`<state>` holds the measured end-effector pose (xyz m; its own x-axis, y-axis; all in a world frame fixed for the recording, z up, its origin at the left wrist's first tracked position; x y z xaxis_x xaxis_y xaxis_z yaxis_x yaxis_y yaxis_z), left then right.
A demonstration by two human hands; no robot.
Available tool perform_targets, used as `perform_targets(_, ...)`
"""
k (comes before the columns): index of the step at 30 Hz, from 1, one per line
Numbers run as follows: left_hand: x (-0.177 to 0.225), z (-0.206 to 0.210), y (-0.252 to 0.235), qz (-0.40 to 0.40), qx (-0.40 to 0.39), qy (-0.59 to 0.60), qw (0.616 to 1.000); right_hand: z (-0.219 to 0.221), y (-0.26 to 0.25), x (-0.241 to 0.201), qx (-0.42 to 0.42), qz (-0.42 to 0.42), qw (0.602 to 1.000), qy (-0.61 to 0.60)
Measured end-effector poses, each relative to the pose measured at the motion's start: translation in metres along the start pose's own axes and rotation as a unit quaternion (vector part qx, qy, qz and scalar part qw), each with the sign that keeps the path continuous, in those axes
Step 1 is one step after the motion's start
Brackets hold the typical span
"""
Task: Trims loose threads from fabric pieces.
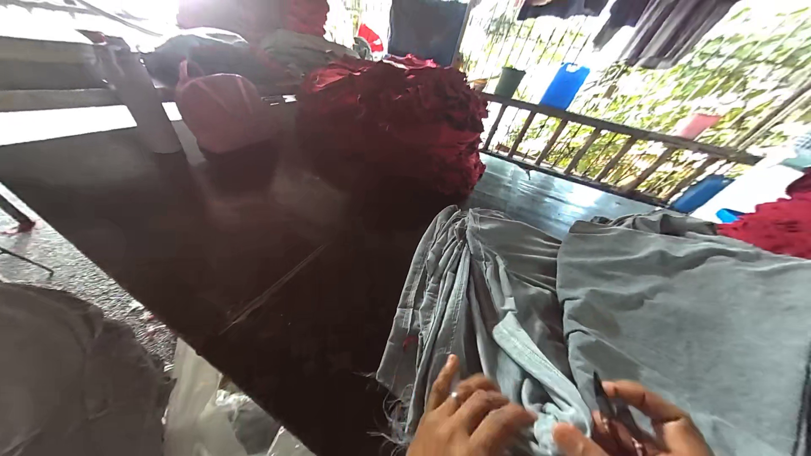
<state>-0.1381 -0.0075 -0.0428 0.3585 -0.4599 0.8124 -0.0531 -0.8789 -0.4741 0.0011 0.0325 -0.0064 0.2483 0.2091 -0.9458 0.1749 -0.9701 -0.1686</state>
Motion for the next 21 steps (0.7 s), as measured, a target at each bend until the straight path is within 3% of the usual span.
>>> perform_targets(4, -0.004, -0.011, -0.018, -0.075, 0.020, 0.105, 0.991, -0.008, -0.039, -0.009, -0.050, -0.039, 0.996, 0.061)
perform_targets(9, -0.015, -0.015, -0.007, -0.092, 0.020, 0.130, 0.987, 0.006, -0.063, 0.005, -0.319, -0.130, 0.936, 0.076)
perform_targets(12, -0.022, -0.014, -0.001, -0.092, 0.021, 0.194, 0.976, 0.013, -0.075, 0.022, -0.438, -0.066, 0.896, 0.037)
perform_targets(16, -0.025, -0.016, 0.003, -0.143, 0.012, 0.295, 0.945, 0.007, -0.093, 0.032, -0.452, 0.028, 0.891, 0.019)
perform_targets(21, -0.022, -0.015, 0.004, -0.223, 0.026, 0.334, 0.915, 0.003, -0.095, 0.029, -0.415, 0.036, 0.907, -0.061)
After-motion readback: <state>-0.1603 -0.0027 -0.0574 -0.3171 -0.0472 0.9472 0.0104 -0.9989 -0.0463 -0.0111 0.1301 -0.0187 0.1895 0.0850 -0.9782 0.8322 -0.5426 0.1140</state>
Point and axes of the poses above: each hand's wrist, its own y-axis away from the middle knuckle, its own z-axis out of the palm, x = y × z, the point moved 4 cm from there along -y, towards the middle knuckle, and after that the axes turned 9 degrees about y, right-handed, at the moved point
